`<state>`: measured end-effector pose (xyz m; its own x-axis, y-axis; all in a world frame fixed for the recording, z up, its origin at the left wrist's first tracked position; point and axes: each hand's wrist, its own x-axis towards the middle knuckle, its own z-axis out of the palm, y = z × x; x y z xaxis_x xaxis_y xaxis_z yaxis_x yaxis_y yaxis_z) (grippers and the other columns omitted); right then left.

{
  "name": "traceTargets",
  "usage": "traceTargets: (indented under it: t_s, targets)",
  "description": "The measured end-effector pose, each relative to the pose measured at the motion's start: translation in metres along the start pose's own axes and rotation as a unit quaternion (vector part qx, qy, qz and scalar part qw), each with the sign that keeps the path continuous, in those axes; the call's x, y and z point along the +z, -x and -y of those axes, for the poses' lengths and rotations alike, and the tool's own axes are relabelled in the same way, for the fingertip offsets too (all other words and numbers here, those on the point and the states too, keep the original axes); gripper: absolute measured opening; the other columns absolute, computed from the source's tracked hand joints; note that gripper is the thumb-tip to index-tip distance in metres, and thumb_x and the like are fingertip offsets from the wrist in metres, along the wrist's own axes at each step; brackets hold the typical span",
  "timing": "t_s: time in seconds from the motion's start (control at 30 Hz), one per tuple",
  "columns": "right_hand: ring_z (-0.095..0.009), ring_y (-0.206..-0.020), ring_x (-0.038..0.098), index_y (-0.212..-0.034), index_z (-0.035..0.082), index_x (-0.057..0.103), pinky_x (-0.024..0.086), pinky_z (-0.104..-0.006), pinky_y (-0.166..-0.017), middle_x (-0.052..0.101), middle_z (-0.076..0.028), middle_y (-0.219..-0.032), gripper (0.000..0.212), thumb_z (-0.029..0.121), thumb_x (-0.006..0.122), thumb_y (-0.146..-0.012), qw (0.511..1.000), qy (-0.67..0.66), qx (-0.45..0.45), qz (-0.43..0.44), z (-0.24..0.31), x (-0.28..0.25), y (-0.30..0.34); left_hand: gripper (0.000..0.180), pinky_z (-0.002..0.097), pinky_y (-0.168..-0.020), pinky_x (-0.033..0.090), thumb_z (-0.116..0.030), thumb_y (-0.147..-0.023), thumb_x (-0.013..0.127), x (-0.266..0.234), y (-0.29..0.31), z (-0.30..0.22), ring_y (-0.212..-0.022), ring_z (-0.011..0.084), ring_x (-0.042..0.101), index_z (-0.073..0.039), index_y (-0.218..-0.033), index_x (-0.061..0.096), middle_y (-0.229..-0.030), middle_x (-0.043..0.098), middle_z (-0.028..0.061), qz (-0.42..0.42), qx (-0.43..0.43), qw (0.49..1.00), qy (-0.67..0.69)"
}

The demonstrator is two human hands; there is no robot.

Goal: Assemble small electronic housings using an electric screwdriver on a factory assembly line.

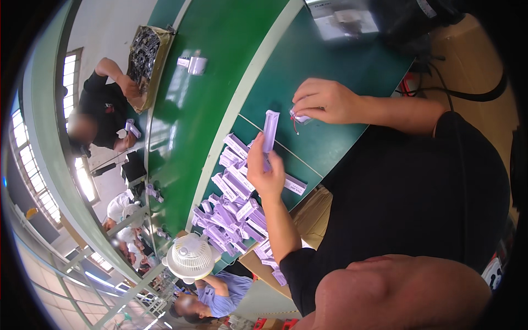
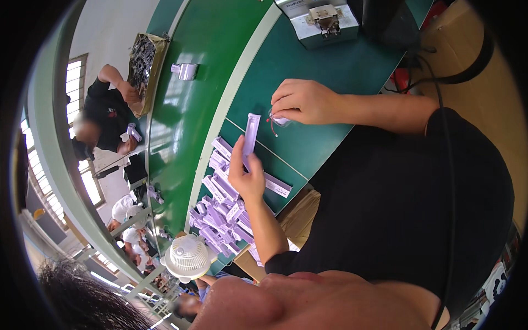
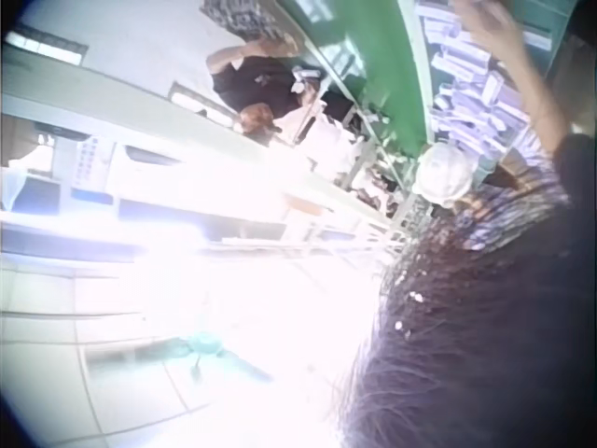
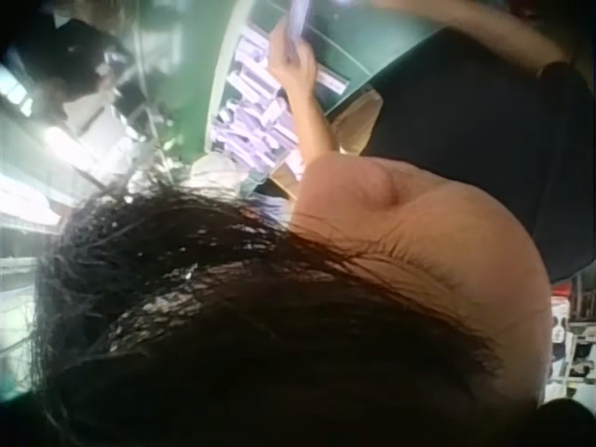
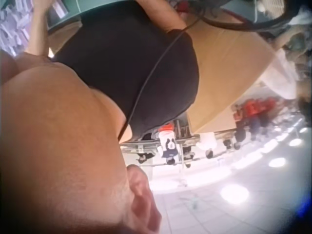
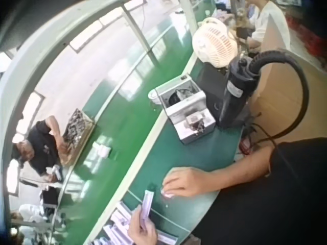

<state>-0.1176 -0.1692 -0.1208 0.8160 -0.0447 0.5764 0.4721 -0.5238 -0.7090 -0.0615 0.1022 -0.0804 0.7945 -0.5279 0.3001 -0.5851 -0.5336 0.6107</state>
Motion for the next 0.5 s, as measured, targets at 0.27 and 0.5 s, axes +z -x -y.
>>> traceTargets:
  t_s: [0.27, 0.5]
  targets:
    - [-0.024, -0.093, 0.066, -0.092, 0.004, 0.075, 0.054, -0.0357, -0.078, 0.071, -0.005, -0.096, 0.008, 0.008, 0.077, -0.086, 0.998, -0.022, 0.042, -0.045, 0.001, 0.001, -0.003, 0.04, 0.0197, -0.071, 0.041, 0.0, -0.095, 0.056, -0.021, 0.023, 0.006, -0.08, 0.0061, 0.055, 0.004, -0.134, 0.067, -0.125, 0.072, 0.013, -0.011, -0.121, 0.96, 0.254]
    - [-0.023, -0.092, 0.065, -0.091, 0.007, 0.076, 0.055, -0.0354, -0.078, 0.07, -0.003, -0.096, 0.006, 0.012, 0.077, -0.087, 0.999, 0.007, 0.027, -0.035, -0.002, -0.001, 0.002, 0.039, 0.0204, -0.076, 0.043, -0.001, -0.096, 0.057, -0.01, 0.026, -0.001, -0.081, 0.0066, 0.055, 0.007, -0.134, 0.065, -0.128, 0.071, 0.0139, 0.0, -0.122, 0.941, 0.314]
